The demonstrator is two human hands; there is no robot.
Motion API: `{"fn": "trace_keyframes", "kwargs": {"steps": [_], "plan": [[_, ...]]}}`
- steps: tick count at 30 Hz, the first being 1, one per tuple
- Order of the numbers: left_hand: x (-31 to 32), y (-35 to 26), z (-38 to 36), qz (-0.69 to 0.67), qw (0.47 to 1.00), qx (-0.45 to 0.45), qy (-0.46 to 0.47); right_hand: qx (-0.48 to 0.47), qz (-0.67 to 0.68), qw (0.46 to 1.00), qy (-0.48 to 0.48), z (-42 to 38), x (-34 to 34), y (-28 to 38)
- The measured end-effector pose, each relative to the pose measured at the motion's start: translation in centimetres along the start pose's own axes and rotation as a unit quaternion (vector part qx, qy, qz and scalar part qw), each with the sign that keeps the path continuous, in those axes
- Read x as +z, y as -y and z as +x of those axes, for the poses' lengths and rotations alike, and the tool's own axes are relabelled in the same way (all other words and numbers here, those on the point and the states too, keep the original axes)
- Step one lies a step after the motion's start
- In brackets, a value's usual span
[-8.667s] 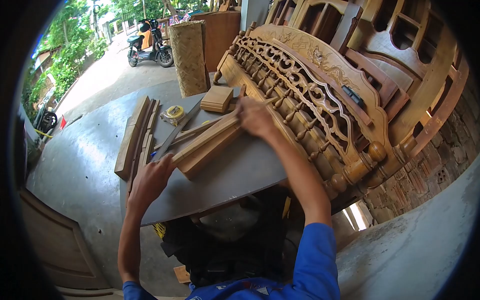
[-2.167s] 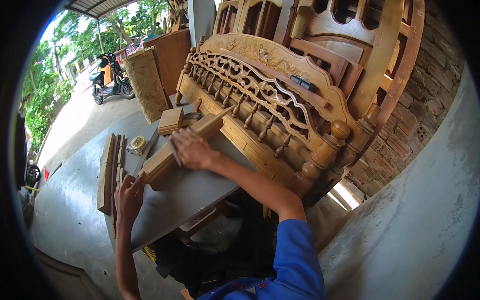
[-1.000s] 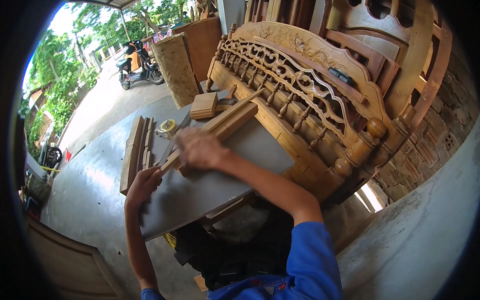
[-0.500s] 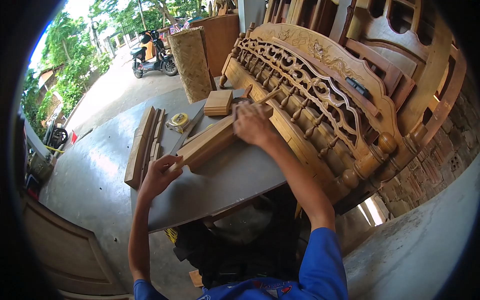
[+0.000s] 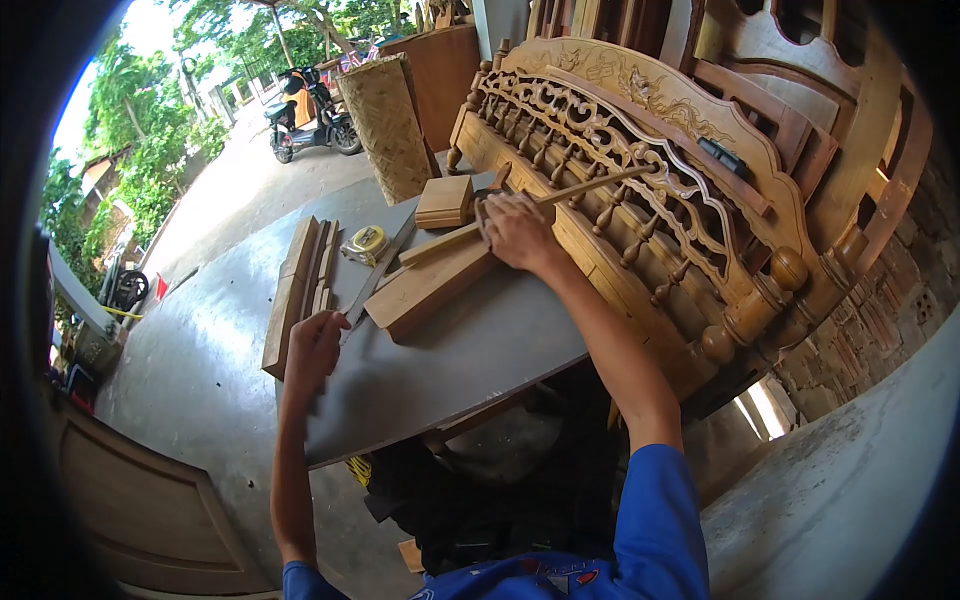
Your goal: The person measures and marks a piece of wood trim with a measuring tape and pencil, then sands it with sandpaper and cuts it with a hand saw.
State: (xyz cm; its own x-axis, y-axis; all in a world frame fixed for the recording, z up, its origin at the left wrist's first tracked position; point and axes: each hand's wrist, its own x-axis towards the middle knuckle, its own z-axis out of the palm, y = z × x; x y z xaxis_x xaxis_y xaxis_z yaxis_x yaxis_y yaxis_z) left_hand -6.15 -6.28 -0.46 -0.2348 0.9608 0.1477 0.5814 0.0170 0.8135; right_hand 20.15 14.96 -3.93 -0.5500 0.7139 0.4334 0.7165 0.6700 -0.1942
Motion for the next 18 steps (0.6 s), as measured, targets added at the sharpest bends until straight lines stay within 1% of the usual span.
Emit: {"fn": "trace_keyframes", "kwargs": {"steps": [2, 3, 6, 9, 10, 13, 14, 17, 18], "plan": [[0.5, -0.5, 0.0, -0.032, 0.999, 0.032, -0.012, 0.003, -0.005, 1.0, 0.011, -0.2, -0.6, -1.0], [0.8, -0.7, 0.0, -0.048, 0.998, 0.048, -0.017, -0.023, -0.007, 1.0, 0.013, -0.2, -0.8, -0.6], [1.2, -1.6, 0.0, -0.023, 0.995, 0.092, -0.025, -0.085, -0.002, 0.996, 0.009, -1.0, -0.7, 2.7], [1.6, -0.4, 0.3, 0.051, 0.979, 0.197, -0.024, -0.137, 0.023, 0.99, -0.009, -1.6, -0.1, 5.4], [1.6, -0.5, 0.2, 0.087, 0.975, 0.202, -0.019, -0.14, 0.021, 0.99, -0.008, -1.8, -0.1, 6.1], [1.4, -0.6, 0.0, 0.066, 0.985, 0.161, -0.008, -0.149, 0.022, 0.989, 0.0, -2.0, -0.3, 7.3], [1.1, -1.1, -0.3, 0.018, 0.996, 0.082, 0.03, -0.151, 0.025, 0.988, 0.004, -2.0, -0.3, 7.2], [1.3, 0.0, 0.1, -0.019, 0.997, 0.076, 0.025, -0.153, 0.02, 0.988, 0.009, -2.0, -0.6, 7.1], [1.2, 0.1, 0.1, 0.01, 0.994, 0.111, 0.01, -0.154, 0.017, 0.988, 0.01, -2.1, -0.7, 7.2]]}}
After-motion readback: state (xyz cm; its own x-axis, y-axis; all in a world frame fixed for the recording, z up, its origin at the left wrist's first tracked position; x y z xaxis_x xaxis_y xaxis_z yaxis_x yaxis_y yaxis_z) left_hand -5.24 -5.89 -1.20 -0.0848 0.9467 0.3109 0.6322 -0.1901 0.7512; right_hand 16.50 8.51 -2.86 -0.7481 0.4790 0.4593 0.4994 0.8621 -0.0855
